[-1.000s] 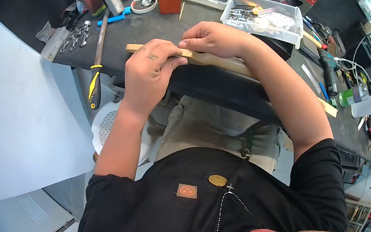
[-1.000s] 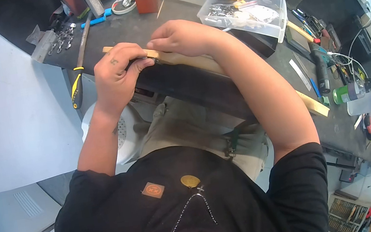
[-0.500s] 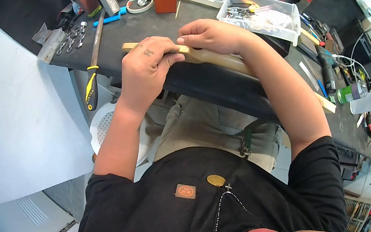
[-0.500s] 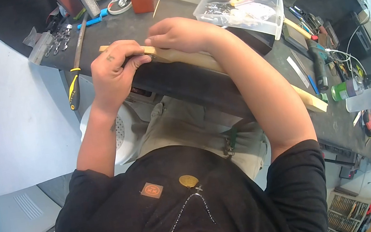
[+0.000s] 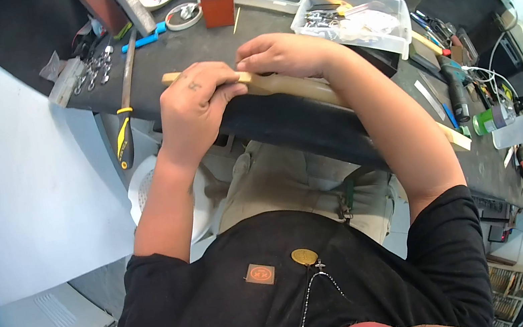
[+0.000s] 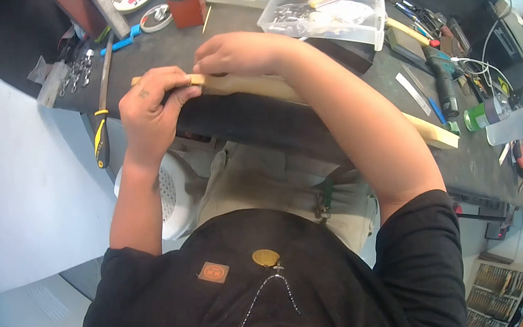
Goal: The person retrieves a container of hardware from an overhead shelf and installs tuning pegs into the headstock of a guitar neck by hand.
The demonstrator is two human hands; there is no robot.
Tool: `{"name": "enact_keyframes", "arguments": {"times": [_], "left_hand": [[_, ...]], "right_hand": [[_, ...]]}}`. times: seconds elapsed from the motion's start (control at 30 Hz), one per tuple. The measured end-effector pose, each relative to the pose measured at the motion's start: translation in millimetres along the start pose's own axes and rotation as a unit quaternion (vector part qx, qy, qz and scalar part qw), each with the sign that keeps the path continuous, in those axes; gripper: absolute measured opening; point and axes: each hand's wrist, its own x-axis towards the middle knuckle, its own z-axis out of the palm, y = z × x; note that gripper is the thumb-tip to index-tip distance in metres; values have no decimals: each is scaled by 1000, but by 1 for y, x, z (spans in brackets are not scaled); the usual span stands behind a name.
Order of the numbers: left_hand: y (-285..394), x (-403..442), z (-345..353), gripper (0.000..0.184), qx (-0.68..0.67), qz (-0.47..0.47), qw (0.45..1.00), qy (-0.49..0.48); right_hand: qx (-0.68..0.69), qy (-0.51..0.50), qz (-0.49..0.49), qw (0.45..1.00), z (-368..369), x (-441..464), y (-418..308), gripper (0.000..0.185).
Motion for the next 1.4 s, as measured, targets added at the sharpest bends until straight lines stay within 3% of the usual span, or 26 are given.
{"name": "enact_keyframes", "arguments": {"times": [0.23,0.37,0.5,0.57,0.63,0.73,0.87,0.97,1.13,1.23,1.3,1.4], "left_hand": [[3,-8,-4,27,8,24,1000,-12],[12,-22,-10,30,19,36,999,-17],[10,-43,-14,33,18,26,998,-46],[12,-45,-16,32,31,44,997,-60],[15,-49,-16,30,50,52,995,-70],[14,-55,-17,28,85,83,989,-86],[5,-72,-12,29,85,72,989,-95],[7,-66,-5,31,88,45,992,-82],[14,-41,-12,34,3,3,989,-147],[5,-29,-30,32,-36,-45,994,-98],[4,-19,-34,22,-31,-89,995,-32],[-5,-15,-33,23,-46,-100,992,-63]], "right_hand": [[-31,-25,-19,999,8,9,-3,32],[-51,-15,19,998,22,3,-18,29],[-112,45,0,993,39,-12,-24,28],[-137,30,28,990,44,-20,-30,43],[-205,62,-39,976,53,-28,-27,43],[-251,94,-65,961,65,-61,-40,39],[-229,101,2,968,66,-73,-29,48],[-268,116,-39,956,57,-77,-20,45],[-251,128,-30,959,47,-77,-9,48],[-310,212,-97,922,52,-89,-10,52],[-343,260,-144,891,50,-110,-47,49],[-346,284,-270,852,48,-150,-96,39]]}}
